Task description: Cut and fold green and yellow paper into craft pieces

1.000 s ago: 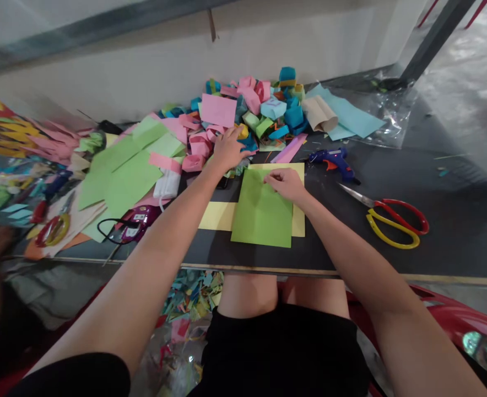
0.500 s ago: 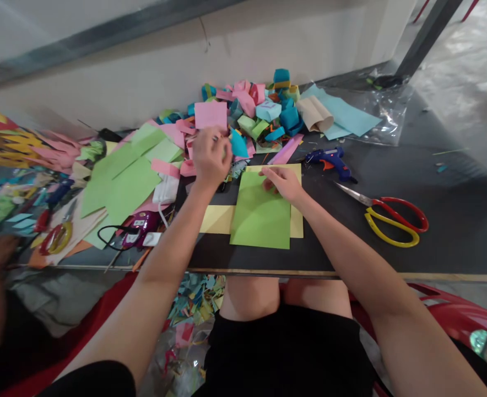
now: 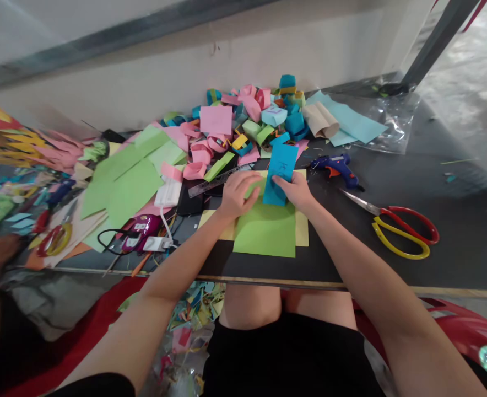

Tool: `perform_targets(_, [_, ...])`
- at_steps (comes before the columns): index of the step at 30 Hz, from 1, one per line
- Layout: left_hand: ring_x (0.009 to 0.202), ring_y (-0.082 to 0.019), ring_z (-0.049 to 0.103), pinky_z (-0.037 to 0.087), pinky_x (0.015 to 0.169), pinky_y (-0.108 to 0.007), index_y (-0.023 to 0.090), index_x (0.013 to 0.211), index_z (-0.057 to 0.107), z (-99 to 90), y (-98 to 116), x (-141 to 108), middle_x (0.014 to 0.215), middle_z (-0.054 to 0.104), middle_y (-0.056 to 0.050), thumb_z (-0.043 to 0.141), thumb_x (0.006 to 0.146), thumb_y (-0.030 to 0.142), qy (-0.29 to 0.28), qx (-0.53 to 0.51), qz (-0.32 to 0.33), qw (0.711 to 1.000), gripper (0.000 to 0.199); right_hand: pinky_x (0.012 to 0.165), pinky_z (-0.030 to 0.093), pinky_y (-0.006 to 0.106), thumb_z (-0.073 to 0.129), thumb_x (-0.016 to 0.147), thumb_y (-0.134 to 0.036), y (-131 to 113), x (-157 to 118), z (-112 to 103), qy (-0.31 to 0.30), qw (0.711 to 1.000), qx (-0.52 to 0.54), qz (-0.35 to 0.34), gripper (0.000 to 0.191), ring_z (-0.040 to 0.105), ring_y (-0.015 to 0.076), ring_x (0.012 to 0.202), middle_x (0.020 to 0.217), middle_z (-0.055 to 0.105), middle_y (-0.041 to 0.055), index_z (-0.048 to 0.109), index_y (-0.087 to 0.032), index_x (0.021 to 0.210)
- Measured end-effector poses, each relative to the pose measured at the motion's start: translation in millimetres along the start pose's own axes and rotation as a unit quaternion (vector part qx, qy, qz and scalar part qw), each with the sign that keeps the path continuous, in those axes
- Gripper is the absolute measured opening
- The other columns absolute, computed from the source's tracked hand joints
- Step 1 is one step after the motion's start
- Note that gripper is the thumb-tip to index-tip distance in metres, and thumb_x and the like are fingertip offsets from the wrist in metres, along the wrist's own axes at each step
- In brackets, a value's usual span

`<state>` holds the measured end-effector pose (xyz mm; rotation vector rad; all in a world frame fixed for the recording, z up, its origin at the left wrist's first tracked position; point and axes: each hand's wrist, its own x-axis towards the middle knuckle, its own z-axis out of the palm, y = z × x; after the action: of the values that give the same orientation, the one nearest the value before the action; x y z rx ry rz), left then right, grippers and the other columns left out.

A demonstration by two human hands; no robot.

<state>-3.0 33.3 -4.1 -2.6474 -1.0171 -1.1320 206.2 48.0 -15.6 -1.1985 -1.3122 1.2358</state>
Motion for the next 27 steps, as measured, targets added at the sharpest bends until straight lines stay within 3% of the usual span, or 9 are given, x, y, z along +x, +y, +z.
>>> perform_targets(3, [0.116, -0.025, 0.067, 0.054, 0.100, -0.043, 0.021, 0.133, 0.057, 5.2, -3.3, -1.8, 0.124, 0.070, -0.014, 0.040, 0.105, 0.047, 0.051, -0.022, -0.070, 0.996, 0.042, 0.072, 0.058, 0.041, 0.080, 0.064, -0.060, -4.9, -3.8, -1.3, -0.044, 0.999, -0.019, 0.006, 0.043, 0.068, 0.0226, 0.073, 0.081, 0.074, 0.0076, 0.070, -0.020, 0.075])
perform_targets(8, [0.091, -0.017, 0.069, 0.056, 0.067, -0.031, 0.034, 0.158, 0.018, 13.9, -1.6, -5.5, 0.146, 0.057, -0.017, 0.044, 0.100, 0.065, 0.087, -0.111, -0.158, 0.977, 0.071, 0.056, 0.053, 0.033, 0.085, 0.061, -0.059, -19.9, -9.8, -8.8, -0.182, 0.977, -0.108, 0.019, 0.044, 0.064, 0.0184, 0.061, 0.067, 0.069, 0.0034, 0.068, -0.019, 0.067])
perform_targets(11, [0.072, -0.012, 0.067, 0.052, 0.060, -0.026, 0.036, 0.153, 0.025, 15.9, -3.5, -6.8, 0.127, 0.067, -0.010, 0.050, 0.096, 0.069, 0.088, -0.152, -0.223, 0.959, 0.071, 0.054, 0.051, 0.031, 0.090, 0.055, -0.055, -25.1, -10.4, -11.9, -0.241, 0.958, -0.155, -0.006, 0.044, 0.064, 0.0184, 0.062, 0.067, 0.069, 0.0023, 0.070, -0.018, 0.068])
perform_targets(13, [0.065, -0.011, 0.066, 0.052, 0.059, -0.025, 0.032, 0.146, 0.034, 15.1, -10.4, -6.4, 0.109, 0.071, -0.006, 0.053, 0.094, 0.071, 0.123, -0.154, -0.267, 0.943, 0.067, 0.057, 0.052, 0.031, 0.092, 0.051, -0.054, -24.7, -9.7, -11.5, -0.242, 0.962, -0.129, -0.019, 0.048, 0.065, 0.0186, 0.065, 0.071, 0.072, 0.0027, 0.073, -0.018, 0.075])
perform_targets(16, [0.063, -0.012, 0.067, 0.055, 0.060, -0.027, 0.029, 0.140, 0.040, 10.0, -26.5, -4.2, 0.100, 0.073, -0.005, 0.053, 0.094, 0.070, 0.177, -0.154, -0.324, 0.916, 0.063, 0.054, 0.050, 0.031, 0.087, 0.060, -0.062, -21.2, -9.1, -8.4, -0.099, 0.992, -0.061, -0.043, 0.049, 0.059, 0.0148, 0.056, 0.065, 0.067, 0.0015, 0.072, -0.018, 0.077])
perform_targets(18, [0.061, -0.011, 0.067, 0.055, 0.060, -0.027, 0.027, 0.133, 0.047, 4.1, -36.2, -2.3, 0.095, 0.074, -0.005, 0.049, 0.097, 0.068, 0.176, -0.164, -0.344, 0.908, 0.054, 0.051, 0.047, 0.030, 0.078, 0.070, -0.068, -20.2, -9.5, -6.6, 0.046, 0.997, -0.024, -0.065, 0.050, 0.055, 0.0130, 0.051, 0.060, 0.062, 0.0004, 0.068, -0.020, 0.076])
perform_targets(20, [0.059, -0.011, 0.066, 0.055, 0.059, -0.026, 0.026, 0.119, 0.055, -3.5, -41.3, -0.7, 0.086, 0.074, -0.004, 0.047, 0.099, 0.066, 0.152, -0.183, -0.335, 0.912, 0.046, 0.050, 0.046, 0.029, 0.067, 0.080, -0.072, -21.1, -10.7, -5.4, 0.136, 0.987, 0.006, -0.080, 0.051, 0.056, 0.0129, 0.052, 0.063, 0.062, 0.0010, 0.065, -0.021, 0.081])
perform_targets(24, [0.065, -0.012, 0.070, 0.056, 0.062, -0.025, 0.021, 0.097, 0.065, -20.0, -35.3, 0.8, 0.080, 0.076, -0.004, 0.055, 0.096, 0.054, 0.063, -0.193, -0.268, 0.942, 0.035, 0.051, 0.047, 0.028, 0.056, 0.088, -0.076, -23.8, -12.7, -4.1, 0.171, 0.982, 0.029, -0.069, 0.055, 0.061, 0.0132, 0.057, 0.073, 0.066, 0.0032, 0.063, -0.021, 0.091])
perform_targets(27, [0.087, -0.018, 0.076, 0.059, 0.073, -0.028, 0.020, 0.109, 0.071, -26.5, -24.2, 0.9, 0.097, 0.080, -0.008, 0.063, 0.092, 0.046, -0.067, -0.138, -0.203, 0.967, 0.032, 0.051, 0.048, 0.028, 0.055, 0.090, -0.075, -23.0, -11.1, -5.6, 0.177, 0.982, 0.028, -0.061, 0.054, 0.063, 0.0136, 0.058, 0.074, 0.067, 0.0041, 0.064, -0.021, 0.090])
